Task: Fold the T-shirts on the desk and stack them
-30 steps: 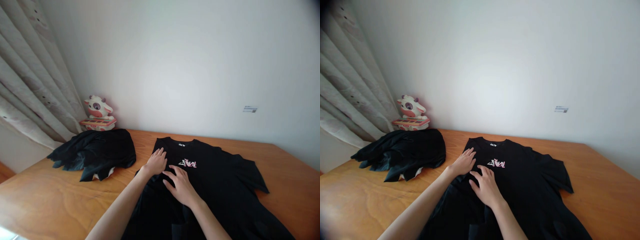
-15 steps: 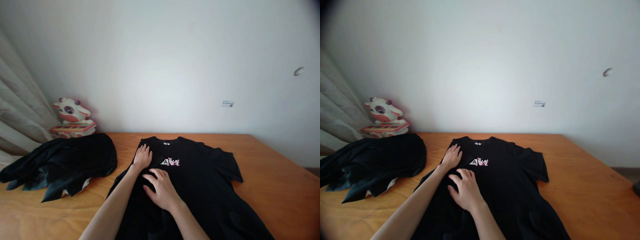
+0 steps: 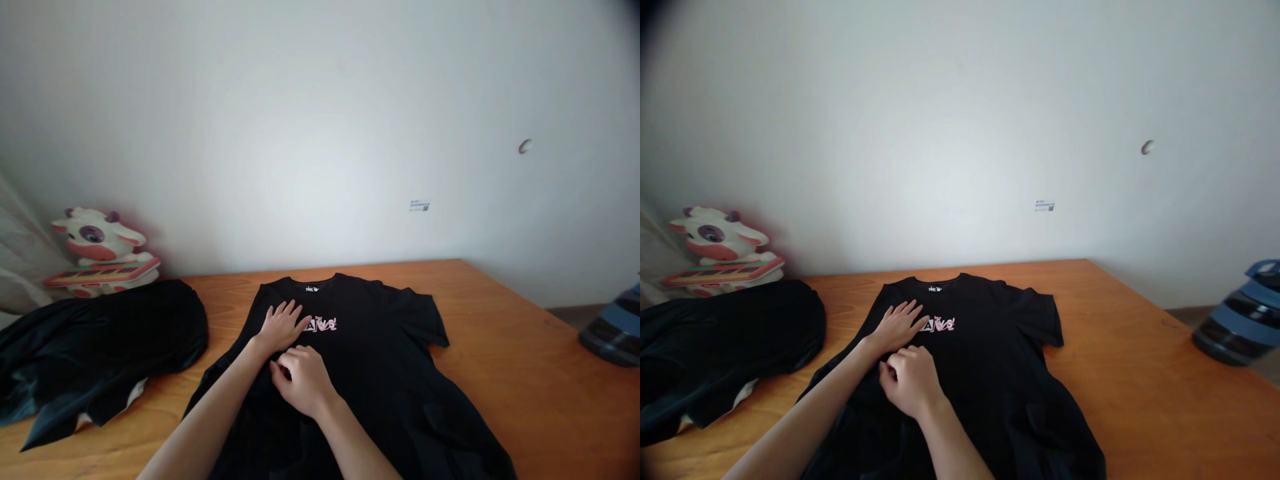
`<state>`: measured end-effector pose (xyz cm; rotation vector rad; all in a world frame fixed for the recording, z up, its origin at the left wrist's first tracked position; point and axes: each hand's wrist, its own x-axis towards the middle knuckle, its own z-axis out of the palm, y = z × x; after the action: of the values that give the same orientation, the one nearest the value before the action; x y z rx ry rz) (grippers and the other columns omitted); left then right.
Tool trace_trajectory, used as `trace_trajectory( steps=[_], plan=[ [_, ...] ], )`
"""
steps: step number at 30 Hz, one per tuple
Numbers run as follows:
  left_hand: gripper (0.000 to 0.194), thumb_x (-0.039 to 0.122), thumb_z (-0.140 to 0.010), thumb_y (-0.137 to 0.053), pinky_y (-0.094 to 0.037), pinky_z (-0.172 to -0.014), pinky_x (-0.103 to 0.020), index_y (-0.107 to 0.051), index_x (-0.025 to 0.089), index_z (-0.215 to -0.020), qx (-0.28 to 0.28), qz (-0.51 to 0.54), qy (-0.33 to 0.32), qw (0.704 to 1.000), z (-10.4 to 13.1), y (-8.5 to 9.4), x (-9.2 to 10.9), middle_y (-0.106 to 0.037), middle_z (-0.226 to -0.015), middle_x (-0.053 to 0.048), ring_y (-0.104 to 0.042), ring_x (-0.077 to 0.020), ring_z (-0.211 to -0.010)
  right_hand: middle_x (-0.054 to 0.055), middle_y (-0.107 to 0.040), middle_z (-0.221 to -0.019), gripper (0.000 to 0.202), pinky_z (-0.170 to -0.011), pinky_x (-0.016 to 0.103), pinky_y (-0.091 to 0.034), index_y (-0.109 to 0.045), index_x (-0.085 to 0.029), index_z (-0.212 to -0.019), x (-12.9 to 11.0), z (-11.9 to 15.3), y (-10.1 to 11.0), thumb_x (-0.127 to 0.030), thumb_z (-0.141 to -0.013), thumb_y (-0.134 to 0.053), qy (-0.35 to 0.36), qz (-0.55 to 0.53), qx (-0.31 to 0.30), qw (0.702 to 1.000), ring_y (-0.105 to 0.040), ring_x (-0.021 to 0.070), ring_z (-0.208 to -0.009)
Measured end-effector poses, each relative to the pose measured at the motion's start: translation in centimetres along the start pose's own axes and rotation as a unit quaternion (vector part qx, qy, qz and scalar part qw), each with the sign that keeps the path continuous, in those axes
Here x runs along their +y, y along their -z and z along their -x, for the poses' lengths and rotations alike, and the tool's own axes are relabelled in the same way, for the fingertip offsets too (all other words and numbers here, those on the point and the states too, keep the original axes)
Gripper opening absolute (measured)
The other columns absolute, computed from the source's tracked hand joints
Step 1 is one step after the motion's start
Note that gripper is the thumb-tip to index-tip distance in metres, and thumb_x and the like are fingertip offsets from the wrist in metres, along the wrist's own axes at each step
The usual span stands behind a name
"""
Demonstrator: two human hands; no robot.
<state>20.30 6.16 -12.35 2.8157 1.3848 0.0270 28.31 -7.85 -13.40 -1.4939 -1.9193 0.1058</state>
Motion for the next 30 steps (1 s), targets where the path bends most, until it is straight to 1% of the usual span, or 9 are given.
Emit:
trace_trajectory(
  steps=[3, 6, 8, 11, 14, 19, 21, 24, 30],
  plan=[
    [0.043, 0.029, -0.105, -0.03, -0.042, -0.109, -0.046, -0.062, 0.024, -0.133, 0.022, -0.013, 0.016, 1.0, -1.4, 1.4, -1.6, -0.059, -0.145, -0.01, -0.055, -0.0285, -0.13, -0.001, -0.069, -0.075, 0.022, -0.068, 0.028, -0.036, -0.064, -0.022, -0.074, 0.0, 0.0, 0.1, -0.028, -0.095, -0.059, -0.012, -0.022, 0.005, 1.0, -0.061, 0.0143, -0.073],
    [0.042, 0.014, -0.096, -0.041, -0.046, -0.104, -0.044, -0.061, 0.018, -0.133, 0.011, -0.03, 0.044, 0.999, -2.8, 2.2, -4.3, -0.061, -0.138, -0.014, -0.058, -0.0298, -0.124, -0.001, -0.07, -0.083, 0.011, -0.071, 0.027, -0.039, -0.068, -0.024, -0.088, 0.1, -0.1, 0.4, -0.025, -0.094, -0.058, -0.024, -0.052, 0.005, 0.998, -0.062, 0.0146, -0.078],
    [0.043, 0.011, -0.094, -0.043, -0.048, -0.101, -0.043, -0.061, 0.018, -0.132, -0.006, -0.042, 0.043, 0.998, -3.5, 2.3, -5.9, -0.062, -0.135, -0.014, -0.06, -0.0294, -0.122, -0.001, -0.069, -0.085, 0.012, -0.072, 0.027, -0.04, -0.068, -0.024, -0.088, 0.1, -0.2, 0.5, -0.023, -0.094, -0.058, -0.03, -0.062, -0.002, 0.998, -0.062, 0.0144, -0.078],
    [0.039, 0.013, -0.097, -0.039, -0.052, -0.094, -0.043, -0.062, 0.018, -0.129, -0.02, -0.058, 0.045, 0.997, -3.9, 2.2, -7.2, -0.062, -0.13, -0.015, -0.065, -0.0293, -0.114, -0.001, -0.069, -0.086, 0.012, -0.074, 0.027, -0.041, -0.069, -0.023, -0.087, 0.3, -0.3, 0.3, -0.023, -0.093, -0.058, -0.029, -0.066, -0.01, 0.997, -0.061, 0.0142, -0.078],
    [0.037, 0.01, -0.097, -0.039, -0.053, -0.092, -0.042, -0.063, 0.017, -0.124, -0.023, -0.066, 0.048, 0.996, -4.0, 2.0, -7.6, -0.063, -0.124, -0.016, -0.068, -0.0278, -0.107, -0.001, -0.069, -0.086, 0.012, -0.075, 0.028, -0.042, -0.07, -0.023, -0.087, 0.3, -0.3, 0.1, -0.024, -0.092, -0.058, -0.027, -0.065, -0.019, 0.997, -0.061, 0.0145, -0.078],
    [0.053, -0.001, -0.09, -0.043, -0.047, -0.105, -0.037, -0.058, 0.023, -0.135, -0.012, -0.061, 0.004, 0.998, -4.1, 2.3, -7.9, -0.059, -0.136, -0.012, -0.058, -0.0245, -0.127, 0.0, -0.069, -0.088, 0.013, -0.075, 0.028, -0.042, -0.07, -0.023, -0.087, 0.2, -0.4, 0.3, -0.024, -0.092, -0.058, -0.027, -0.061, -0.03, 0.997, -0.062, 0.015, -0.08],
    [0.054, -0.003, -0.088, -0.043, -0.047, -0.105, -0.037, -0.06, 0.024, -0.132, -0.016, -0.062, -0.01, 0.998, -4.2, 2.5, -7.9, -0.062, -0.134, -0.011, -0.058, -0.0238, -0.126, 0.0, -0.07, -0.088, 0.013, -0.075, 0.028, -0.043, -0.07, -0.023, -0.086, 0.2, -0.4, 0.3, -0.024, -0.091, -0.059, -0.028, -0.058, -0.033, 0.997, -0.062, 0.0151, -0.079],
    [0.042, 0.005, -0.094, -0.042, -0.049, -0.1, -0.038, -0.064, 0.02, -0.126, -0.02, -0.069, -0.016, 0.997, -4.5, 2.8, -7.7, -0.065, -0.125, -0.013, -0.065, -0.0254, -0.115, 0.0, -0.07, -0.088, 0.012, -0.075, 0.029, -0.043, -0.071, -0.023, -0.086, 0.2, -0.4, 0.3, -0.024, -0.09, -0.06, -0.026, -0.052, -0.028, 0.998, -0.062, 0.0154, -0.079],
    [0.03, 0.016, -0.1, -0.041, -0.05, -0.094, -0.036, -0.068, 0.021, -0.112, -0.021, -0.076, -0.028, 0.996, -5.4, 3.1, -7.2, -0.066, -0.116, -0.013, -0.067, -0.0254, -0.108, -0.001, -0.071, -0.085, 0.012, -0.075, 0.029, -0.043, -0.071, -0.024, -0.084, 0.4, -0.4, 0.0, -0.024, -0.09, -0.061, -0.018, -0.045, -0.031, 0.998, -0.062, 0.0154, -0.078]
  ],
)
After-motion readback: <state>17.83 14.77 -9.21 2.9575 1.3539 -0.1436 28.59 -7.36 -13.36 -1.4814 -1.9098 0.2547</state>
